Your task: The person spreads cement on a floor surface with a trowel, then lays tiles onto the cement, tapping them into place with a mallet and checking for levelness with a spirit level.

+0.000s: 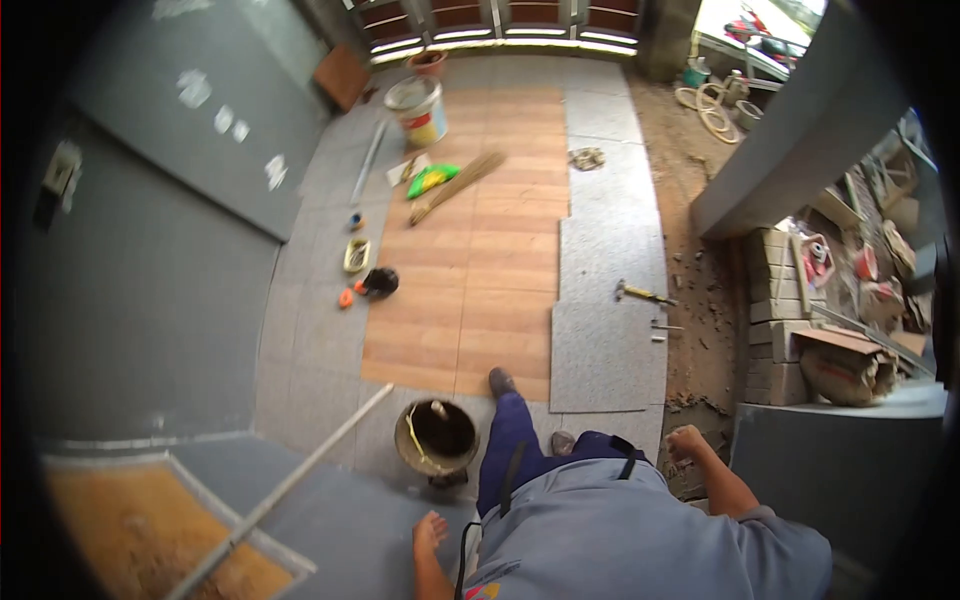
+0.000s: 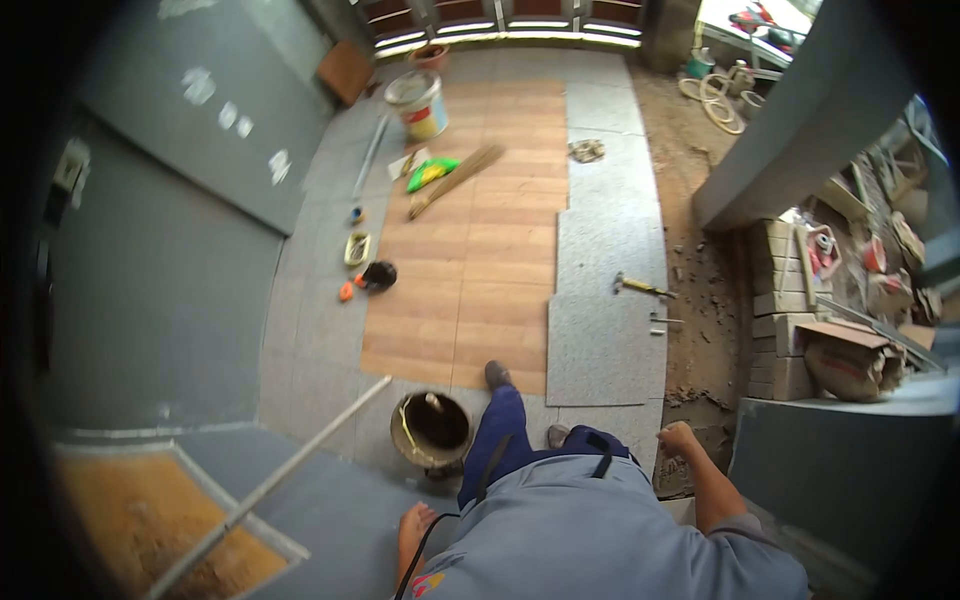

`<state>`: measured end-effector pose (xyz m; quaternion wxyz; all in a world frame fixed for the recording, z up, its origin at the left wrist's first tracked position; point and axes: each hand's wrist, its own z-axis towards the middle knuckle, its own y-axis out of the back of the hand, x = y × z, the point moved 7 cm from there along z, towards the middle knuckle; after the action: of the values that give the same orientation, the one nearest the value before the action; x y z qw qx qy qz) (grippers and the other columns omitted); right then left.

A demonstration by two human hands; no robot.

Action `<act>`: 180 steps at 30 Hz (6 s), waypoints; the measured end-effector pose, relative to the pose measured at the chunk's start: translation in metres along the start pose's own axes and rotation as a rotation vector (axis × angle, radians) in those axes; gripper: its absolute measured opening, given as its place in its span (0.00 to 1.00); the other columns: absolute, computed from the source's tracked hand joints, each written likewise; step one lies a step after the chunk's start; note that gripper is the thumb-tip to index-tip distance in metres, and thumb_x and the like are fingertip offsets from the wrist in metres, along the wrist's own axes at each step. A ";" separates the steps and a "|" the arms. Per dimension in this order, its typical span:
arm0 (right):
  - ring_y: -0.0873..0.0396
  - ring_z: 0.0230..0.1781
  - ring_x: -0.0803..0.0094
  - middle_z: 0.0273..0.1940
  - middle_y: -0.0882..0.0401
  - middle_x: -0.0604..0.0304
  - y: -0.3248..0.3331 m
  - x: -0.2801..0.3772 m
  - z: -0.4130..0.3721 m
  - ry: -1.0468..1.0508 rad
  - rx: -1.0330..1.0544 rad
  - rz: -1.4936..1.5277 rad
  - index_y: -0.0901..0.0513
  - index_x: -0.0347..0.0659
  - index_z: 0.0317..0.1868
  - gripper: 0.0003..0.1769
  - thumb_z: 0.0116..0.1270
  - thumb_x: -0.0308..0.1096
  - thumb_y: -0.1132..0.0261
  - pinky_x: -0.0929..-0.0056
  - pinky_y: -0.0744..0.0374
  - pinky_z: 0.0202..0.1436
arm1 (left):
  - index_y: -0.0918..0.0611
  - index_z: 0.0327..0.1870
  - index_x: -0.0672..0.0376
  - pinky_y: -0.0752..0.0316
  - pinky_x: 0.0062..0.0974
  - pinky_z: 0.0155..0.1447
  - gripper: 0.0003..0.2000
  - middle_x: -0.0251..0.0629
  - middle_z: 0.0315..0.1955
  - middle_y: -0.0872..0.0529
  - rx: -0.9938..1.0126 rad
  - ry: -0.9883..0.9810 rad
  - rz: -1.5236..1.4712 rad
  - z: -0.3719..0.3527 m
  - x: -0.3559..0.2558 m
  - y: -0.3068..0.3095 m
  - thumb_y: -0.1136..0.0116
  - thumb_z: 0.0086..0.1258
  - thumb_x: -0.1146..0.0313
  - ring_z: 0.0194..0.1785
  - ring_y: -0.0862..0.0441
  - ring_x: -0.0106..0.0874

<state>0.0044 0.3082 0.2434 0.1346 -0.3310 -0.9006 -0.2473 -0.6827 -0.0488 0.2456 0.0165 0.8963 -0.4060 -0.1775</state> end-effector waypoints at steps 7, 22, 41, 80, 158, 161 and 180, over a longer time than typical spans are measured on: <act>0.11 0.35 0.57 0.42 0.12 0.42 -0.001 0.107 0.074 -0.148 0.015 0.124 0.18 0.27 0.53 0.17 0.69 0.31 0.36 0.62 0.11 0.35 | 0.29 0.67 0.65 0.28 0.62 0.63 0.30 0.56 0.59 0.22 -0.034 0.010 -0.053 0.032 -0.123 0.023 0.42 0.71 0.52 0.64 0.24 0.54; 0.12 0.37 0.58 0.38 0.10 0.57 -0.040 0.231 0.156 0.283 0.082 -0.737 0.12 0.47 0.48 0.21 0.51 0.39 0.28 0.57 0.16 0.41 | 0.20 0.55 0.60 0.21 0.45 0.52 0.19 0.42 0.44 0.16 0.073 -0.561 0.417 0.062 -0.616 -0.140 0.39 0.72 0.56 0.47 0.17 0.37; 0.14 0.26 0.58 0.33 0.14 0.46 0.123 0.409 0.213 -0.267 -0.308 0.713 0.14 0.30 0.44 0.16 0.68 0.37 0.36 0.60 0.13 0.28 | 0.22 0.54 0.63 0.17 0.45 0.47 0.18 0.45 0.45 0.16 0.314 -0.039 0.689 0.162 -0.676 -0.298 0.42 0.74 0.57 0.48 0.16 0.41; 0.17 0.19 0.60 0.28 0.15 0.46 -0.275 0.442 0.099 -0.780 -0.747 1.846 0.16 0.30 0.36 0.14 0.67 0.37 0.36 0.65 0.19 0.19 | 0.20 0.47 0.63 0.16 0.44 0.44 0.16 0.44 0.36 0.15 0.736 0.056 1.604 0.194 -0.872 -0.702 0.41 0.73 0.57 0.38 0.14 0.40; 0.21 0.24 0.72 0.29 0.19 0.58 -0.293 0.391 0.192 -0.801 -0.652 2.007 0.17 0.31 0.44 0.16 0.70 0.39 0.38 0.72 0.19 0.29 | 0.17 0.55 0.64 0.19 0.32 0.50 0.21 0.42 0.44 0.12 1.189 -0.567 2.429 0.101 -0.450 -1.007 0.42 0.74 0.53 0.48 0.14 0.33; 0.23 0.21 0.74 0.25 0.21 0.60 -0.289 0.324 0.234 -0.758 -0.695 1.919 0.16 0.32 0.39 0.15 0.70 0.38 0.38 0.73 0.22 0.28 | 0.18 0.58 0.62 0.20 0.33 0.53 0.23 0.42 0.47 0.13 1.177 -0.607 2.487 0.163 -0.418 -1.019 0.43 0.75 0.52 0.50 0.16 0.33; 0.19 0.33 0.56 0.32 0.18 0.40 -0.329 -0.032 0.456 -0.963 -1.121 0.955 0.19 0.27 0.35 0.20 0.65 0.42 0.40 0.55 0.23 0.43 | 0.19 0.57 0.67 0.23 0.48 0.60 0.29 0.60 0.52 0.16 1.372 -2.135 2.077 0.389 -0.137 -1.197 0.41 0.69 0.48 0.56 0.17 0.54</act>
<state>-0.2262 0.3181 -0.2701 -0.3532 -0.7580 -0.3711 -0.4037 -0.0303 0.8985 -0.2845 0.5268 0.4267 0.6232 0.3899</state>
